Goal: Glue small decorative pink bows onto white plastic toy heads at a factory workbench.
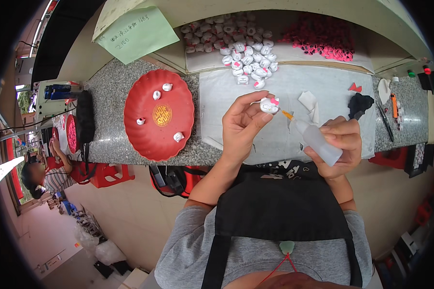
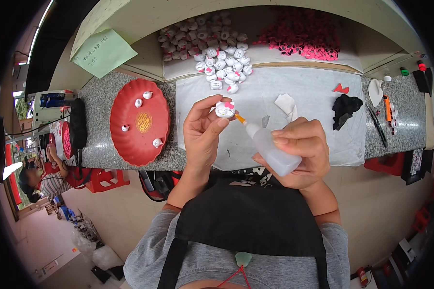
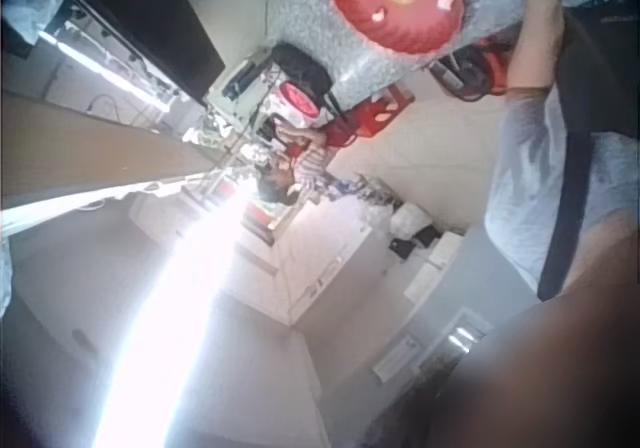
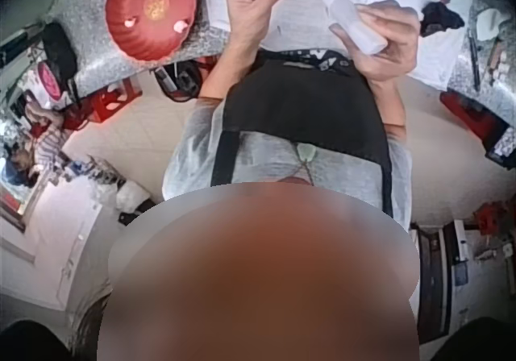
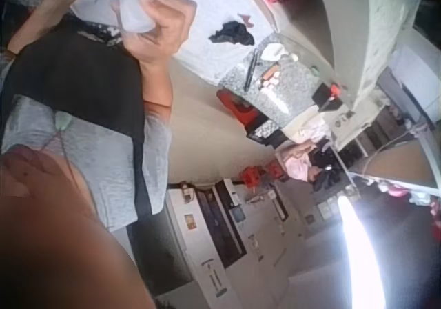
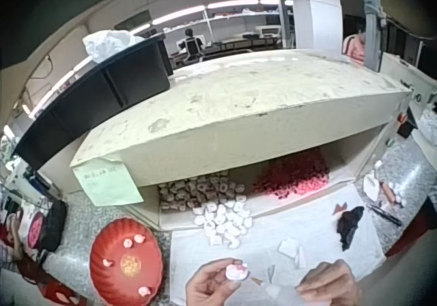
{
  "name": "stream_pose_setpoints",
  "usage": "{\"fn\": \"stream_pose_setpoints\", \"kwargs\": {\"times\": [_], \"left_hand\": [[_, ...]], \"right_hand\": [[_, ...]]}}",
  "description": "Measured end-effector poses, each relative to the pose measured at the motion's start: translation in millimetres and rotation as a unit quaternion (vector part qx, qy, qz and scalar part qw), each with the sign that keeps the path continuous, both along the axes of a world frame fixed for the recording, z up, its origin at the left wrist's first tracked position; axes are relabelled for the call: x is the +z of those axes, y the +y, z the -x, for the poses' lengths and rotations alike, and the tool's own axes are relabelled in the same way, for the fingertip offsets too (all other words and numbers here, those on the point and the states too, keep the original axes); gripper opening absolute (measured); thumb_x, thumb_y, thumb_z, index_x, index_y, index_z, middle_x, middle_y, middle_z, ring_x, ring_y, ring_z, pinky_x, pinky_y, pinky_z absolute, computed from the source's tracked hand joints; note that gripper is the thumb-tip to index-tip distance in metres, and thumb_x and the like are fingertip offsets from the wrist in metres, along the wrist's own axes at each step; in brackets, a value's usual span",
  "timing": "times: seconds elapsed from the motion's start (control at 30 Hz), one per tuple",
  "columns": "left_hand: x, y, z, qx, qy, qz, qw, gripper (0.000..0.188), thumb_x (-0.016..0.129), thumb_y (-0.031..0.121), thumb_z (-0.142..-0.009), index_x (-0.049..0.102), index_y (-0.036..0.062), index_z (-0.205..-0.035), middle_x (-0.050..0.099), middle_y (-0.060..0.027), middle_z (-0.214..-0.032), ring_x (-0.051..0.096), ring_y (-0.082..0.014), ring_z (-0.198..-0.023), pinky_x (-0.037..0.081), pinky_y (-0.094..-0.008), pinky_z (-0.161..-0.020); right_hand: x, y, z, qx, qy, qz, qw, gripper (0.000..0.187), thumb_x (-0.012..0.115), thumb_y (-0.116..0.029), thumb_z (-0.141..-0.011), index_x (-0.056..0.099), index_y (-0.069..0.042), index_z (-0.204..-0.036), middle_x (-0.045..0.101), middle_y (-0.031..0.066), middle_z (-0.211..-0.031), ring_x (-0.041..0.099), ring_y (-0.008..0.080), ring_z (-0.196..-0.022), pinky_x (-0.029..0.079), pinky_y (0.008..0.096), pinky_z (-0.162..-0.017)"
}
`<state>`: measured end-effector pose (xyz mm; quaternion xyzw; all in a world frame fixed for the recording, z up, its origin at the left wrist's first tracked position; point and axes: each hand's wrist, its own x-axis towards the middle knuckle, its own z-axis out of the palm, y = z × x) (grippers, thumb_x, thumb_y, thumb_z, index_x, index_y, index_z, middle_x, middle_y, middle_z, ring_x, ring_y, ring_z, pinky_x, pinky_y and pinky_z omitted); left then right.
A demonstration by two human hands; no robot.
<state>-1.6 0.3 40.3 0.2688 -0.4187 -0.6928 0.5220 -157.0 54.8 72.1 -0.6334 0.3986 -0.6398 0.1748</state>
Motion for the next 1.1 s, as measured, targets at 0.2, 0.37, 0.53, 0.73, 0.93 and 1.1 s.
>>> {"fn": "stream_pose_setpoints", "kwargs": {"times": [0.2, 0.37, 0.53, 0.73, 0.93, 1.1], "left_hand": [[1.3, 0.6, 0.1, -0.006, -0.007, -0.001, 1.0, 0.035, 0.053, -0.006, -0.07, 0.042, -0.0035, -0.104, 0.05, -0.0132, -0.098, 0.052, -0.0185, -0.088, 0.042, -0.0288, -0.077], [-0.5, 0.9, -0.3, -0.007, -0.011, 0.002, 1.0, 0.036, 0.053, -0.007, -0.07, 0.043, -0.0035, -0.104, 0.049, -0.0127, -0.098, 0.051, -0.0177, -0.088, 0.041, -0.027, -0.077], [-1.4, -0.8, 0.8, -0.002, -0.028, 0.057, 0.998, 0.032, 0.053, -0.009, -0.069, 0.047, -0.0034, -0.101, 0.045, -0.0092, -0.099, 0.048, -0.0146, -0.092, 0.039, -0.0252, -0.08], [-2.4, -1.1, -0.2, 0.018, -0.121, 0.132, 0.984, 0.032, 0.055, -0.007, -0.068, 0.051, -0.0019, -0.099, 0.045, -0.0087, -0.098, 0.046, -0.0138, -0.089, 0.039, -0.0254, -0.078], [-2.0, -1.9, 0.7, 0.021, -0.126, 0.114, 0.985, 0.031, 0.054, -0.007, -0.069, 0.051, -0.0022, -0.099, 0.044, -0.0086, -0.099, 0.046, -0.0138, -0.09, 0.038, -0.0249, -0.078], [-3.9, -5.9, -8.2, 0.018, -0.054, 0.023, 0.998, 0.036, 0.051, -0.007, -0.071, 0.045, -0.0025, -0.106, 0.047, -0.0084, -0.099, 0.047, -0.0124, -0.089, 0.038, -0.023, -0.076]], "right_hand": [[-0.4, 0.9, -0.4, 0.003, 0.007, -0.004, 1.0, 0.043, 0.074, 0.0, -0.049, 0.048, -0.006, -0.082, 0.047, 0.0075, -0.08, 0.048, 0.0143, -0.059, 0.041, 0.024, -0.05], [-0.8, 1.0, -1.2, 0.014, 0.004, -0.005, 1.0, 0.043, 0.074, 0.0, -0.049, 0.048, -0.006, -0.083, 0.047, 0.0074, -0.08, 0.049, 0.0146, -0.06, 0.041, 0.0243, -0.051], [-0.1, 1.5, -1.6, 0.008, 0.003, -0.011, 1.0, 0.042, 0.074, -0.001, -0.049, 0.049, -0.006, -0.083, 0.048, 0.008, -0.08, 0.05, 0.0148, -0.061, 0.041, 0.0241, -0.051], [1.9, 2.1, -2.9, 0.023, 0.023, -0.034, 0.999, 0.037, 0.069, 0.0, -0.055, 0.046, -0.006, -0.084, 0.046, 0.0091, -0.08, 0.046, 0.0145, -0.06, 0.04, 0.0248, -0.054], [2.4, -0.8, 1.1, 0.019, 0.013, -0.024, 0.999, 0.041, 0.072, 0.002, -0.051, 0.047, -0.004, -0.084, 0.047, 0.011, -0.082, 0.05, 0.0146, -0.061, 0.041, 0.0227, -0.052], [-5.6, -8.9, 4.9, 0.022, -0.05, -0.067, 0.996, 0.037, 0.066, 0.004, -0.056, 0.044, -0.003, -0.085, 0.046, 0.0114, -0.084, 0.049, 0.0158, -0.067, 0.042, 0.025, -0.06]]}}
